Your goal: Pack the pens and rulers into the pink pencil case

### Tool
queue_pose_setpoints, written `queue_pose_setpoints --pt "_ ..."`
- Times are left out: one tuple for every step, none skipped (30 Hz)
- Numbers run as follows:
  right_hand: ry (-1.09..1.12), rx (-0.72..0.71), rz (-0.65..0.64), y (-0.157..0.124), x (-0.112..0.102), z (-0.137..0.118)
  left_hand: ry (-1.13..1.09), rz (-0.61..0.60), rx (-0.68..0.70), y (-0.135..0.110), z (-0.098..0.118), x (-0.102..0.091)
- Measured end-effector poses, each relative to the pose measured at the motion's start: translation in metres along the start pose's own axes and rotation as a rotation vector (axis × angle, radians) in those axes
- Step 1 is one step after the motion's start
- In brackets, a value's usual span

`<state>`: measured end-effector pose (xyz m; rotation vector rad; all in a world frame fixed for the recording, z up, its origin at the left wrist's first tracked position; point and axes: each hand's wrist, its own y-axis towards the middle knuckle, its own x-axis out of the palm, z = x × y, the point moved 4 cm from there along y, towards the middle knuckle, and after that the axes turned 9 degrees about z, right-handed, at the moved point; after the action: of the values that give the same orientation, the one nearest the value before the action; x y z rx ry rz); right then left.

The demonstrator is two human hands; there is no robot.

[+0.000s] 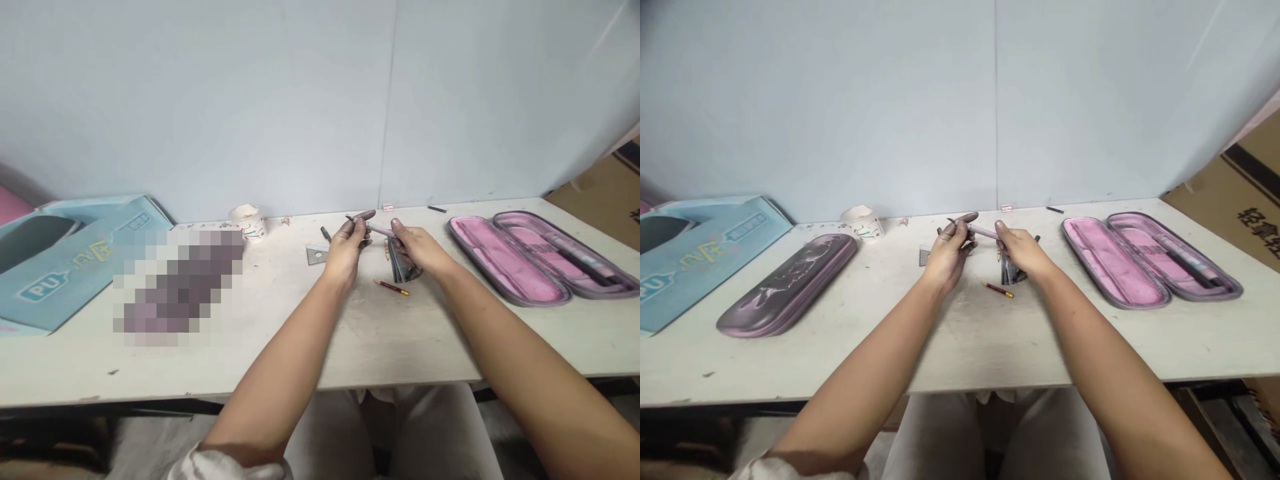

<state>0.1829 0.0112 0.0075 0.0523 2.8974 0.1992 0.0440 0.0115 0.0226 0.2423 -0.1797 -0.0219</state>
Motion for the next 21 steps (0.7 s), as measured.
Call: queue_pose_setpoints --pt "0.005 0.002 -0.018 0.000 0.002 0.001 0.019 -0.022 0.008 -0.001 0.000 0.002" --pt "-0.007 -0.012 -0.015 0.001 0.002 0.000 0.045 -0.035 0.019 -0.001 0.000 0.004" --pt "-0.024 -0.033 0.010 0.002 0.002 0.000 0.081 -0.039 0.034 -0.001 -0.001 0.005" --pt "-0.036 -0.050 0.055 0.004 0.000 0.000 0.123 -0.031 0.055 -0.001 -0.001 0.005" --pt "-0.036 -0.054 0.107 0.006 -0.002 0.000 0.172 -0.016 0.080 0.000 -0.001 0.005" --pt "-0.016 -0.046 0.163 0.008 -0.005 0.001 0.227 0.001 0.108 0.001 -0.001 0.005" --pt "0.030 -0.034 0.215 0.010 -0.009 0.001 0.292 0.010 0.136 0.001 -0.001 0.004" --pt "0.099 -0.027 0.261 0.012 -0.013 0.001 0.368 0.007 0.157 0.001 -0.001 0.004" --pt "0.184 -0.035 0.299 0.013 -0.016 0.000 0.458 -0.007 0.169 0.000 -0.001 0.004" --pt "0.274 -0.058 0.325 0.013 -0.018 -0.002 0.564 -0.030 0.179 -0.001 -0.002 0.005" --pt "0.358 -0.094 0.344 0.013 -0.020 -0.005 0.680 -0.060 0.190 -0.003 -0.003 0.006" --pt "0.428 -0.136 0.363 0.012 -0.022 -0.009 0.797 -0.091 0.204 -0.005 -0.003 0.007" --pt "0.474 -0.175 0.376 0.011 -0.023 -0.013 0.906 -0.119 0.223 -0.008 -0.004 0.008" --pt "0.501 -0.210 0.390 0.009 -0.023 -0.017 0.997 -0.142 0.246 -0.011 -0.004 0.010" --pt "0.516 -0.242 0.407 0.008 -0.024 -0.021 1.067 -0.163 0.267 -0.013 -0.004 0.012" --pt "0.525 -0.269 0.425 0.006 -0.025 -0.024 1.117 -0.182 0.281 -0.015 -0.005 0.014" --pt "0.532 -0.293 0.443 0.005 -0.025 -0.026 1.150 -0.200 0.290 -0.017 -0.005 0.016" --pt "0.541 -0.313 0.458 0.004 -0.026 -0.027 1.173 -0.214 0.298 -0.018 -0.006 0.017" --pt "0.551 -0.329 0.470 0.004 -0.026 -0.028 1.191 -0.228 0.305 -0.019 -0.007 0.018" --pt "0.563 -0.341 0.477 0.003 -0.026 -0.029 1.207 -0.240 0.312 -0.019 -0.008 0.020" --pt "0.577 -0.351 0.478 0.003 -0.025 -0.029 1.222 -0.250 0.318 -0.020 -0.009 0.020"
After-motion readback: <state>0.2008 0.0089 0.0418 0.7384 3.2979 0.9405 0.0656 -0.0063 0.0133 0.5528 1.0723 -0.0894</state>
